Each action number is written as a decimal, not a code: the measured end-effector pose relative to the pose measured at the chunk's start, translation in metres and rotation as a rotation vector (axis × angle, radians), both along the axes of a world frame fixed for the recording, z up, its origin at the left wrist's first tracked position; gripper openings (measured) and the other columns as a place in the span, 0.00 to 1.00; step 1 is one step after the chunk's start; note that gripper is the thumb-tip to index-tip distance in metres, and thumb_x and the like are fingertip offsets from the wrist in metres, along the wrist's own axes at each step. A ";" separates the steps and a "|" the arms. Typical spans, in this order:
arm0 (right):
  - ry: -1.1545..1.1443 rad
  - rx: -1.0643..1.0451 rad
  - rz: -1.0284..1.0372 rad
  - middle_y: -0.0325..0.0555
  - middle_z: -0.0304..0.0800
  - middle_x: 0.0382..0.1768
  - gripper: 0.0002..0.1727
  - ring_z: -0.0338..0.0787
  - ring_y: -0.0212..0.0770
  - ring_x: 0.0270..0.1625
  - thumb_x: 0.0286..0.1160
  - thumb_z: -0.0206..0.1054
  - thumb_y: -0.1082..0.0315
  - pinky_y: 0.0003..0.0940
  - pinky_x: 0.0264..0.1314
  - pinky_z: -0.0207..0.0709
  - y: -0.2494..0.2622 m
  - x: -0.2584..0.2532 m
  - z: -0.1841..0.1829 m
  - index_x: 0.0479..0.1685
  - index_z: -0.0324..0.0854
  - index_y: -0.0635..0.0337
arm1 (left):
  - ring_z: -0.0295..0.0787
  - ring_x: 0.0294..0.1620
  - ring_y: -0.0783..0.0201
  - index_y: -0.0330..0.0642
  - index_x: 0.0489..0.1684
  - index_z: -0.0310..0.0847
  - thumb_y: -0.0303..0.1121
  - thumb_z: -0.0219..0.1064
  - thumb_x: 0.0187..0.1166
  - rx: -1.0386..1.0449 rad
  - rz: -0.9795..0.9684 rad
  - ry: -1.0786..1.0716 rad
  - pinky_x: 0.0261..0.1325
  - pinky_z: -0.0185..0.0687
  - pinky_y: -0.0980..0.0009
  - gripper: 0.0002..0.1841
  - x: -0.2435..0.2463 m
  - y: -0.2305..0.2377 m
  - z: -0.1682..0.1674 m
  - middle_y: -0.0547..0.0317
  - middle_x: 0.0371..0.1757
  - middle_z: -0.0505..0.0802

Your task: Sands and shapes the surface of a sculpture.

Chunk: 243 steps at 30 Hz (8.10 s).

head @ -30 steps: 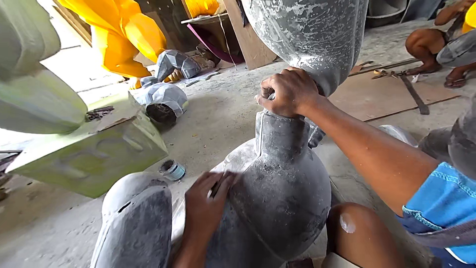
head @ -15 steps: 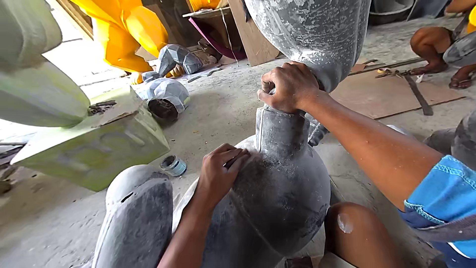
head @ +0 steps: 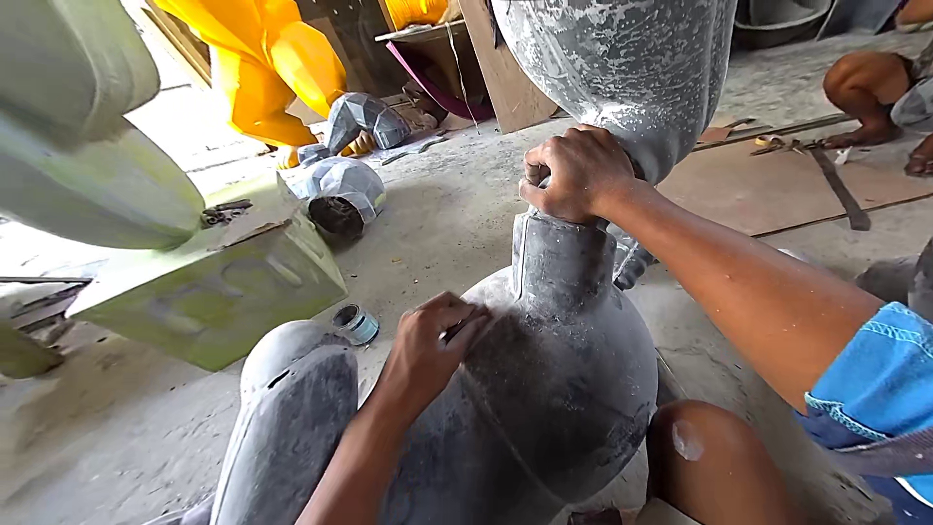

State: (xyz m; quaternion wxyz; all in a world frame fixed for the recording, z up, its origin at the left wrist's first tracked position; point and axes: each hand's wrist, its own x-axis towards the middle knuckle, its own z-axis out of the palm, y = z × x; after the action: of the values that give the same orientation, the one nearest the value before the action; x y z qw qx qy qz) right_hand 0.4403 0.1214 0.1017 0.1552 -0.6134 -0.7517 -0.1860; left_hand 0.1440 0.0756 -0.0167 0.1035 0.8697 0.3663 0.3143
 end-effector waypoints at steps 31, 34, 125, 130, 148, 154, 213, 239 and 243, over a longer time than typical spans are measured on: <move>0.014 0.058 -0.012 0.40 0.86 0.23 0.23 0.89 0.45 0.35 0.73 0.52 0.41 0.53 0.45 0.73 -0.007 0.005 -0.005 0.24 0.83 0.43 | 0.85 0.34 0.74 0.50 0.33 0.93 0.37 0.71 0.80 -0.011 -0.142 0.128 0.40 0.85 0.71 0.07 0.043 0.016 0.029 0.69 0.35 0.89; 0.019 0.089 -0.001 0.38 0.85 0.20 0.22 0.88 0.43 0.32 0.72 0.53 0.41 0.52 0.43 0.73 -0.010 0.010 -0.008 0.22 0.82 0.42 | 0.84 0.31 0.72 0.53 0.29 0.90 0.41 0.70 0.80 -0.057 -0.083 0.229 0.37 0.85 0.67 0.09 0.018 0.001 0.029 0.70 0.30 0.87; -0.183 -0.241 0.763 0.27 0.91 0.49 0.14 0.86 0.34 0.59 0.88 0.58 0.57 0.41 0.59 0.78 -0.108 -0.060 -0.090 0.58 0.90 0.36 | 0.83 0.28 0.57 0.57 0.18 0.80 0.74 0.57 0.73 -0.238 0.357 0.557 0.31 0.71 0.49 0.31 -0.052 -0.011 0.103 0.63 0.21 0.84; -0.121 -0.242 0.737 0.27 0.92 0.47 0.14 0.87 0.34 0.57 0.87 0.58 0.58 0.44 0.60 0.77 -0.111 -0.073 -0.105 0.56 0.91 0.34 | 0.82 0.27 0.57 0.56 0.18 0.82 0.72 0.61 0.73 -0.248 0.358 0.562 0.33 0.69 0.50 0.29 -0.049 -0.014 0.102 0.63 0.21 0.84; -0.129 -0.285 0.718 0.25 0.91 0.44 0.15 0.87 0.31 0.54 0.87 0.58 0.55 0.41 0.57 0.76 -0.101 -0.064 -0.091 0.57 0.92 0.33 | 0.81 0.26 0.59 0.57 0.19 0.81 0.71 0.62 0.73 -0.236 0.329 0.508 0.33 0.68 0.51 0.28 -0.056 -0.014 0.104 0.64 0.20 0.82; -0.174 -0.383 0.779 0.26 0.91 0.47 0.15 0.87 0.31 0.56 0.88 0.57 0.56 0.39 0.58 0.78 -0.100 -0.065 -0.081 0.59 0.90 0.33 | 0.78 0.23 0.61 0.58 0.17 0.80 0.72 0.61 0.73 -0.225 0.323 0.508 0.31 0.66 0.53 0.29 -0.055 -0.015 0.105 0.66 0.17 0.80; -0.125 -0.336 0.609 0.24 0.86 0.45 0.16 0.81 0.33 0.55 0.89 0.55 0.52 0.41 0.56 0.70 -0.116 -0.067 -0.092 0.58 0.90 0.26 | 0.84 0.29 0.60 0.60 0.23 0.82 0.77 0.54 0.73 -0.236 0.329 0.555 0.35 0.72 0.51 0.31 -0.054 -0.020 0.100 0.66 0.22 0.84; 0.088 0.007 -0.013 0.40 0.86 0.36 0.15 0.88 0.41 0.40 0.79 0.62 0.54 0.39 0.38 0.83 -0.157 -0.163 -0.135 0.47 0.92 0.48 | 0.82 0.30 0.58 0.57 0.23 0.83 0.71 0.62 0.74 -0.254 0.305 0.453 0.35 0.69 0.50 0.27 -0.058 -0.020 0.106 0.64 0.23 0.84; 0.126 0.079 0.007 0.43 0.88 0.40 0.12 0.88 0.40 0.40 0.75 0.67 0.58 0.34 0.35 0.82 -0.173 -0.161 -0.141 0.46 0.95 0.50 | 0.81 0.28 0.59 0.56 0.22 0.81 0.71 0.63 0.72 -0.231 0.307 0.469 0.33 0.69 0.53 0.28 -0.059 -0.021 0.108 0.64 0.22 0.82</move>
State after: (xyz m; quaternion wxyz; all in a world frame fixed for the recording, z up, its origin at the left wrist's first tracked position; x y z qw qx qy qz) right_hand 0.2790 -0.0515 -0.0394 0.2269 -0.6145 -0.7348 -0.1758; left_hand 0.0852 0.0547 0.0910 0.0655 0.8354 0.5408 0.0729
